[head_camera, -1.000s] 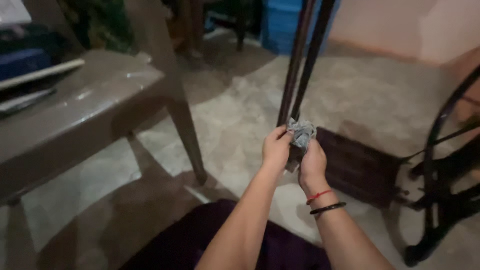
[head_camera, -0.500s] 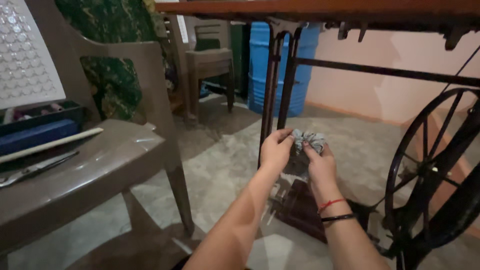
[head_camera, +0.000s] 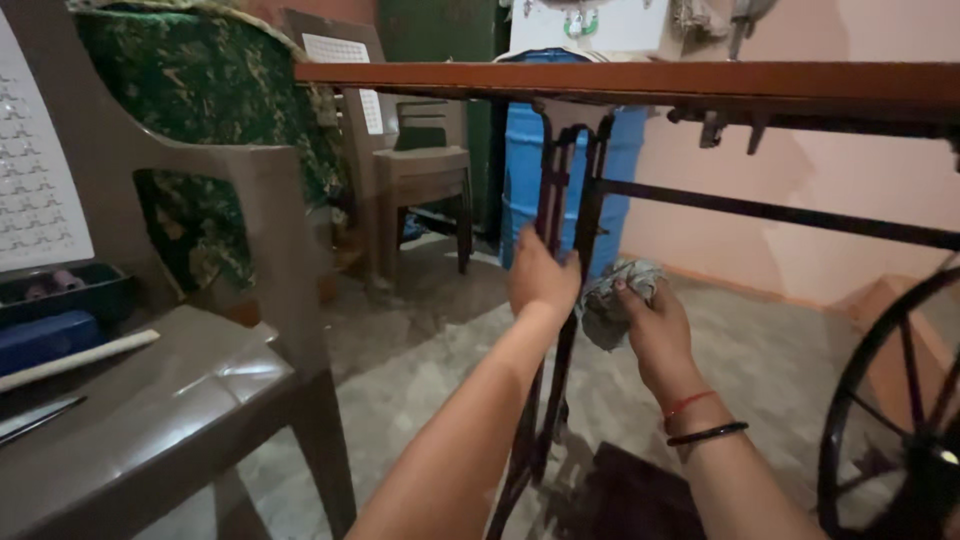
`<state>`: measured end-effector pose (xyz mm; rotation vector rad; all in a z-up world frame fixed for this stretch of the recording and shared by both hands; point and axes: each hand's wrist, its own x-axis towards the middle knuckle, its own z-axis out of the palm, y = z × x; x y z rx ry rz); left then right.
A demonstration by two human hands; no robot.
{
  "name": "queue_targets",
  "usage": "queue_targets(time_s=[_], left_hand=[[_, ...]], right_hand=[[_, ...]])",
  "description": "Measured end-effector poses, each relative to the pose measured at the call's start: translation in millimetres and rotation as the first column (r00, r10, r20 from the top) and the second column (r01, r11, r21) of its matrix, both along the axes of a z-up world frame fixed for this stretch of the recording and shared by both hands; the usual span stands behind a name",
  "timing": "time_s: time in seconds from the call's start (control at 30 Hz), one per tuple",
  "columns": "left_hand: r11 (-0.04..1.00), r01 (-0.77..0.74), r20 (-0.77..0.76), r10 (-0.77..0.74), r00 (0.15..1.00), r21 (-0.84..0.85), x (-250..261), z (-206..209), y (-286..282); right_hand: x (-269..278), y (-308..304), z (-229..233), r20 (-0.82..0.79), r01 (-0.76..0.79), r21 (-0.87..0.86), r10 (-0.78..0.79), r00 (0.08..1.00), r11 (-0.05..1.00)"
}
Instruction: The person wipes the sewing machine table, head, and stand with a cloth. They clean the wooden tabletop, metal parts, and the lower frame including the treadle and wheel.
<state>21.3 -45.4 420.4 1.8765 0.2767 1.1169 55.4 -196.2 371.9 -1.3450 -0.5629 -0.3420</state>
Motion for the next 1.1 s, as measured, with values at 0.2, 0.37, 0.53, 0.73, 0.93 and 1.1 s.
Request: queue_targets(time_s=[0.2,0.37,0.53,0.73,0.93,1.1], left_hand=[[0.997,0.068,0.254,-0.071,0.965,0.021,44.2,50.3,22.5],[0.983,0.044,0.217,-0.082,0.973,0.176,56.0,56.5,39.7],[0.987,0.022,0.189,-0.052,0.981,0.159,54.5,52.5,37.6],[0.992,0.026,0.169,-0.047,0.984,0.123,50.8,53.2,38.5],[0.992,0.028,0.187,-0.051,0.981,0.125,52.2,52.5,41.2],[0.991,0.060,0.183,-0.081,0.980,0.117,52.5,50.2,42.2]], right_hand=[[59.1,25.6,23.9,0.089,-0.041,-0.021,0.043,0.995,0.999],[130.7,47.8,35.7,0.220,0.146,-0.156,-0.110,0.969,0.977],[181.2,74.3,58.7,0.739,0.752,-0.424,-0.287,0.610,0.505],[155.9,87.1,108.5,0.988,0.978,-0.105,-0.092,0.123,0.181],[135.5,75.7,141.5,0.991,0.917,0.122,0.000,-0.132,0.379],[151.3,85.3,163.3,0.952,0.963,-0.218,0.250,0.174,0.157]])
